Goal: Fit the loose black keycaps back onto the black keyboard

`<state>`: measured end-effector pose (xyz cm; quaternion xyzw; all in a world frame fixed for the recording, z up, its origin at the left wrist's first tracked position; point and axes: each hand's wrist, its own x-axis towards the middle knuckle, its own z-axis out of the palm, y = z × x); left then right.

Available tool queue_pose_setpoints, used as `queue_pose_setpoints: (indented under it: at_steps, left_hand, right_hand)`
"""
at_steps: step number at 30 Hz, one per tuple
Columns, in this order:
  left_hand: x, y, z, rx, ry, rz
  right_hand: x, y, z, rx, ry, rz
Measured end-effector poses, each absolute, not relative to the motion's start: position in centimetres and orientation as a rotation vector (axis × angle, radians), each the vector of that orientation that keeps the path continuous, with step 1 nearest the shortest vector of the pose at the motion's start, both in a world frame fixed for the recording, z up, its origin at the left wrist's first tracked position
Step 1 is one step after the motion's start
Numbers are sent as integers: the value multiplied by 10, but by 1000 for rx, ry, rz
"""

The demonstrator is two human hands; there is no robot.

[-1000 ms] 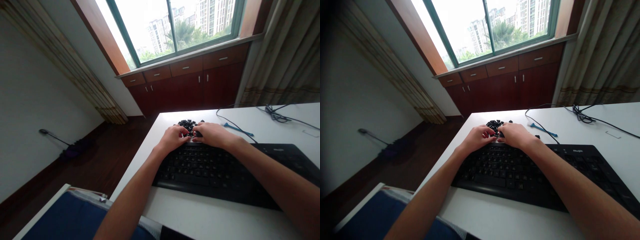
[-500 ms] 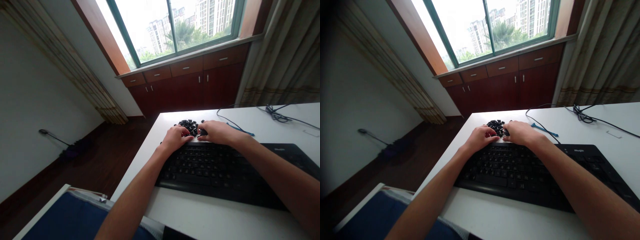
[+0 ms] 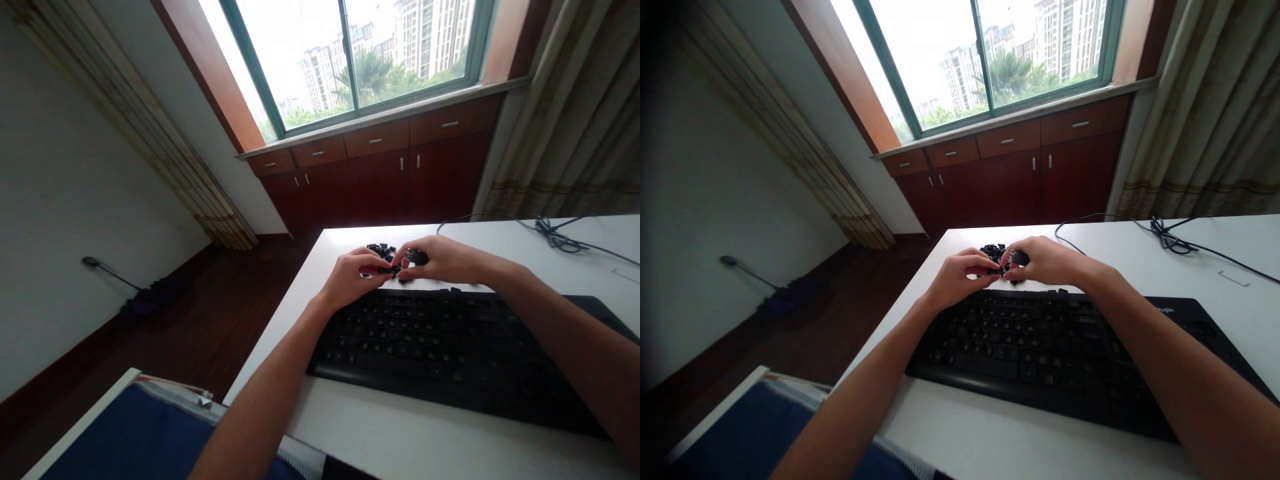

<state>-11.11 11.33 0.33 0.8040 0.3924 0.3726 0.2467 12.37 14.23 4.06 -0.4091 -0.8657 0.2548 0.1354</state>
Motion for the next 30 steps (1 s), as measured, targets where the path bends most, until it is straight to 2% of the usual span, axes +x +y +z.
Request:
queue_pose_setpoints:
  at_steps: [5,21,30]
  left_hand:
    - [-112,114,2,2120,963,1081]
    - [-112,114,0,1911,911,1129]
    - [-117,111,-4,1941,902,997]
  right_hand:
    - [123,137,49,-1084,-2415,971]
    - [122,134,50,-1089,-2362,878]
    - [125,137,49,-1156,-2400,829]
